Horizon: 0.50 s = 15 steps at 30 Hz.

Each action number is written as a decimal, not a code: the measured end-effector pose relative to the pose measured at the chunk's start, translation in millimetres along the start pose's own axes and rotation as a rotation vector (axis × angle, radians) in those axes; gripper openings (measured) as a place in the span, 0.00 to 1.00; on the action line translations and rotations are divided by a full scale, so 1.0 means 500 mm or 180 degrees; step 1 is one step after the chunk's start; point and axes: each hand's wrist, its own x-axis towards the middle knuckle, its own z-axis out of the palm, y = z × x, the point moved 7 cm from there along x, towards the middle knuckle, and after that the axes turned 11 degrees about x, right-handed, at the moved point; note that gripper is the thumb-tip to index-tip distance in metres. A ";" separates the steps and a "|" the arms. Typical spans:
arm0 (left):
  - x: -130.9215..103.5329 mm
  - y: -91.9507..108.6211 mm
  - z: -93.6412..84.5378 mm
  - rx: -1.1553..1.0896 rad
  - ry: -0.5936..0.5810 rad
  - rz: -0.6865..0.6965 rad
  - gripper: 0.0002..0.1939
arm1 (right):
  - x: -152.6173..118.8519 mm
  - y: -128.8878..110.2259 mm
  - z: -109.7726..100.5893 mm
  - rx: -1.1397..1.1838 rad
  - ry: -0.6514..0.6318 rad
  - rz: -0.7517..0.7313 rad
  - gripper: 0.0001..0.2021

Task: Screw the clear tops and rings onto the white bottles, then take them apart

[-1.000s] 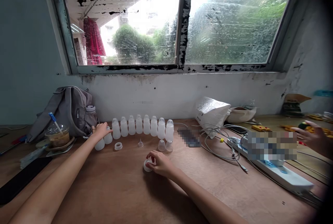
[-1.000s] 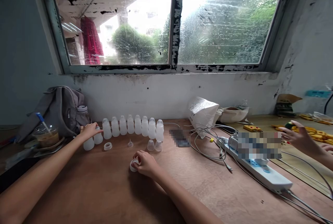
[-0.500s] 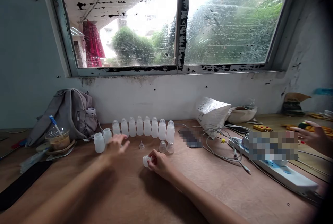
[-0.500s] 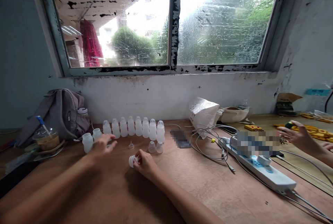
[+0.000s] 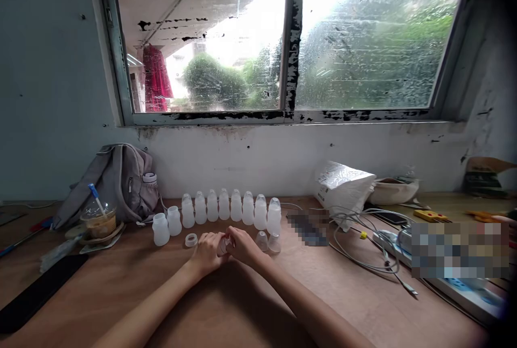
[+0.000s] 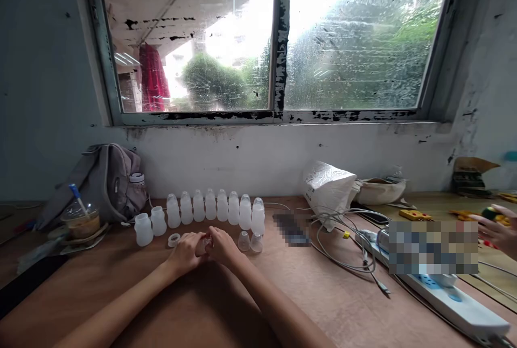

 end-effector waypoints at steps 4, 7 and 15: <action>-0.008 -0.056 0.003 0.0110 0.0082 -0.0311 0.14 | 0.028 0.025 -0.018 -0.0443 -0.0132 0.0419 0.13; -0.021 -0.103 0.019 0.0248 0.0065 -0.0586 0.15 | 0.034 0.062 -0.019 -0.0620 -0.0114 0.0846 0.12; -0.041 -0.154 0.067 0.0723 -0.0444 -0.0997 0.19 | 0.008 0.116 0.031 -0.0516 0.0189 0.1185 0.10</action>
